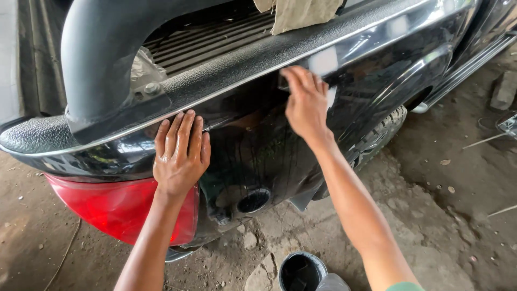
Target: The person dips a sponge into a bucket of water and scrubs the rear bumper and taillight area of a black car. They repeatedly rinse the sponge in the bucket and continue scrubbing the lower bumper and surrounding panels.
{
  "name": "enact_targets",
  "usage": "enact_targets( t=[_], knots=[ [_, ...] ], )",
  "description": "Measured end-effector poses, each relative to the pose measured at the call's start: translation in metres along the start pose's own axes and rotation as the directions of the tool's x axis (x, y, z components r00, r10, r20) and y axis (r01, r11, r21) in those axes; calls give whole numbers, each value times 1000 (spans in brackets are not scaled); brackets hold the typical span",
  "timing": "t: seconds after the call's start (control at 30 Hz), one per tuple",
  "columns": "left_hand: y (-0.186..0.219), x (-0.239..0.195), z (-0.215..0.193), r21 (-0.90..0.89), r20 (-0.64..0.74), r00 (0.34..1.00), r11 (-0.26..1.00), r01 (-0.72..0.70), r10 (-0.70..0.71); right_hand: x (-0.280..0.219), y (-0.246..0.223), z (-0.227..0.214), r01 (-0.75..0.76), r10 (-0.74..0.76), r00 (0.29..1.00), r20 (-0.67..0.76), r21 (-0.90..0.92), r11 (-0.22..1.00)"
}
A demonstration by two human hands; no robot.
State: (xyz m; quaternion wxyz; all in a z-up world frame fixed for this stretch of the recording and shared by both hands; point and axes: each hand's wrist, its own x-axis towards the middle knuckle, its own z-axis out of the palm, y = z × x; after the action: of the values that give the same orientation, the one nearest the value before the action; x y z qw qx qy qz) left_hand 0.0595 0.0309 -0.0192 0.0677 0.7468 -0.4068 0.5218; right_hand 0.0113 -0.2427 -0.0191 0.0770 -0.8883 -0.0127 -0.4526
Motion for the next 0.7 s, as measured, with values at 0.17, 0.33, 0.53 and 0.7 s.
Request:
enact_targets(
  t=[0.17,0.33,0.53,0.7],
  knots=[
    [2,3,0,17,-14,1000,999,-28,28,-1,-61,6,-70,73,995,-62,51,996],
    [5,4,3,26,-18,1000,1000,9,-9,-2,1,-10,-26,27,995,95,-14,1000],
    [4,3,4,6,-13,1000,1000,3,-3,-25,-75,13,88,-94,991,97,71,994],
    [1,0,3,-17,13,999,999,29,-29,-37,-54,-15,-1,-61,983,175,334,943]
  ],
)
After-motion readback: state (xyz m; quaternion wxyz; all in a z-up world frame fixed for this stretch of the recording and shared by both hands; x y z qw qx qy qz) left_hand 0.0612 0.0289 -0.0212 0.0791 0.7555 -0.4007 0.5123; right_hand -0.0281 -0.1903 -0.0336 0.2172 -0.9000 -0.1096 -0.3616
